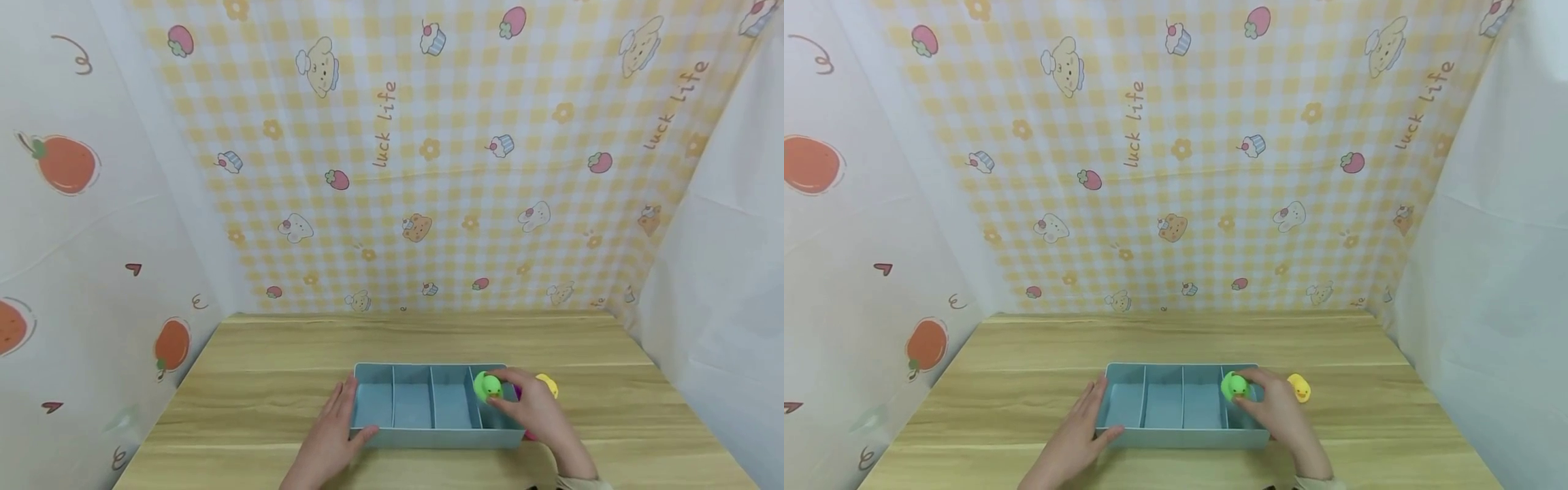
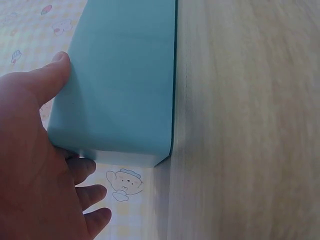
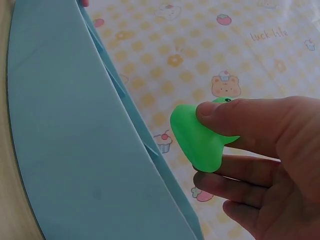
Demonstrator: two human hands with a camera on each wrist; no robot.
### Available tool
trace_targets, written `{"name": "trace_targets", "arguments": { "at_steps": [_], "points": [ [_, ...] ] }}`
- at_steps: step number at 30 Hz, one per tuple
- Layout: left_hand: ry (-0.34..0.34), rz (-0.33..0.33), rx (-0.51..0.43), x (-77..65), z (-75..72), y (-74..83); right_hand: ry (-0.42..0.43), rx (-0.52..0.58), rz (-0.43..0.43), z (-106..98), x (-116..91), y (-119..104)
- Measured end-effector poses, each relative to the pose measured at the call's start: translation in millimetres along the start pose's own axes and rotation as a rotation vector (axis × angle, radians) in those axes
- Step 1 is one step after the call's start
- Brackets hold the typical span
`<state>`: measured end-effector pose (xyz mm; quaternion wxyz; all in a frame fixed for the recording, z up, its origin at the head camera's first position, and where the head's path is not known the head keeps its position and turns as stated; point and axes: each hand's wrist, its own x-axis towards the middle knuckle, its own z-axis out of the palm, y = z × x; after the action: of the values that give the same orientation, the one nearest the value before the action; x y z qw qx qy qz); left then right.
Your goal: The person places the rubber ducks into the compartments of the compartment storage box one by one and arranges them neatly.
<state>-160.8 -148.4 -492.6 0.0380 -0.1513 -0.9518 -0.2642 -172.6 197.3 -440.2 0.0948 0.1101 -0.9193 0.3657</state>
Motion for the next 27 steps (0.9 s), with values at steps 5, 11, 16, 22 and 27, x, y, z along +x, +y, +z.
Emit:
{"name": "trace_targets", "arguments": {
  "at_steps": [5, 11, 16, 22, 27],
  "points": [
    [-0.004, -0.007, 0.000, 0.4, -0.1, 0.7, 0.010, 0.001, -0.021, 4.4, 3.6, 0.0],
    [-0.006, -0.009, 0.002, 0.4, -0.8, 0.9, 0.013, -0.006, -0.045, 5.2, 7.5, -3.4],
    [-0.009, -0.012, -0.005, 1.2, -0.4, 0.2, 0.004, 0.026, -0.038, 6.0, 10.2, -7.9],
    [-0.010, -0.011, -0.008, 0.8, 1.4, -1.1, -0.020, 0.070, -0.019, 9.4, 12.0, -13.4],
    [-0.008, -0.011, -0.009, 0.8, 0.9, -0.4, -0.020, 0.051, -0.027, 13.3, 13.3, -20.3]
  ]
}}
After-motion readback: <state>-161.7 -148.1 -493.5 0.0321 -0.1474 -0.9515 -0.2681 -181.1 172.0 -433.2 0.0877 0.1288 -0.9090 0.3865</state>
